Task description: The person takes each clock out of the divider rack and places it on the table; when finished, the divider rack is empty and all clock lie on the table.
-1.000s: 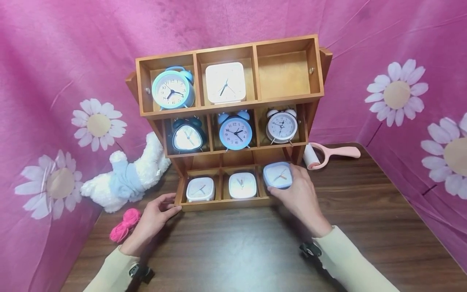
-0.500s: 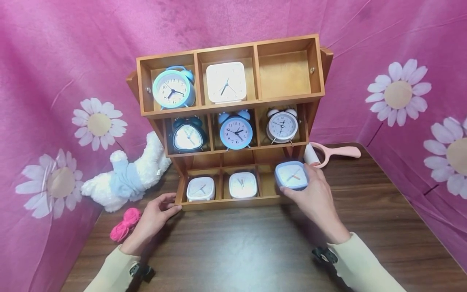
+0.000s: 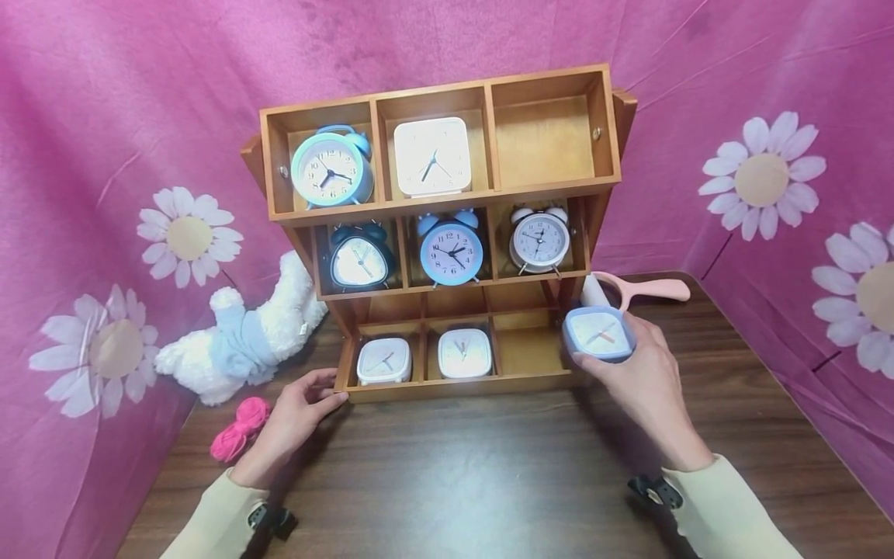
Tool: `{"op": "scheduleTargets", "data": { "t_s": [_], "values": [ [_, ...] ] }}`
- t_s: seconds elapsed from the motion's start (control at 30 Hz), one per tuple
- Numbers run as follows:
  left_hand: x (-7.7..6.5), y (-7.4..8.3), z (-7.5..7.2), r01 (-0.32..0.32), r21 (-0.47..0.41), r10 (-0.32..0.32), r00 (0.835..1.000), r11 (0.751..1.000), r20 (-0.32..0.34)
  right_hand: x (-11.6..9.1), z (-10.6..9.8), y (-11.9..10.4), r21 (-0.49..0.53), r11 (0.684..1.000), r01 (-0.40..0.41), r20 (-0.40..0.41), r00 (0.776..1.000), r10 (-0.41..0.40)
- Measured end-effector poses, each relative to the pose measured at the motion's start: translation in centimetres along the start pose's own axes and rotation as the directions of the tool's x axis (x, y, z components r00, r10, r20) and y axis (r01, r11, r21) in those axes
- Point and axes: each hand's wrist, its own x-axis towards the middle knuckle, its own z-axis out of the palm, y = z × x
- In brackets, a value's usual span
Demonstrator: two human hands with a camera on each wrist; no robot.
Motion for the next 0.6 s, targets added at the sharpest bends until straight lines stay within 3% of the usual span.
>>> {"op": "scheduleTargets", "data": {
  "t_s": [0.27, 0.4, 0.6],
  "values": [
    [0.1, -0.1, 0.0, -0.007, 0.011, 0.007, 1.000, 1.000, 0.005, 0.6, -1.1, 2.7, 0.023, 0.993, -0.118, 0.048, 0.992, 0.117],
    [0.1, 0.0, 0.0, -0.004, 0.010, 0.004, 1.000, 1.000, 0.003, 0.9, -1.2, 4.0, 0.022, 0.989, -0.144, 0.055, 0.988, 0.143],
    [0.0, 0.1, -0.1, -0.001, 0.021, 0.001, 1.000, 1.000, 0.009, 1.6, -0.9, 5.4, -0.016, 0.986, -0.167, 0.135, 0.977, 0.167]
  ]
}}
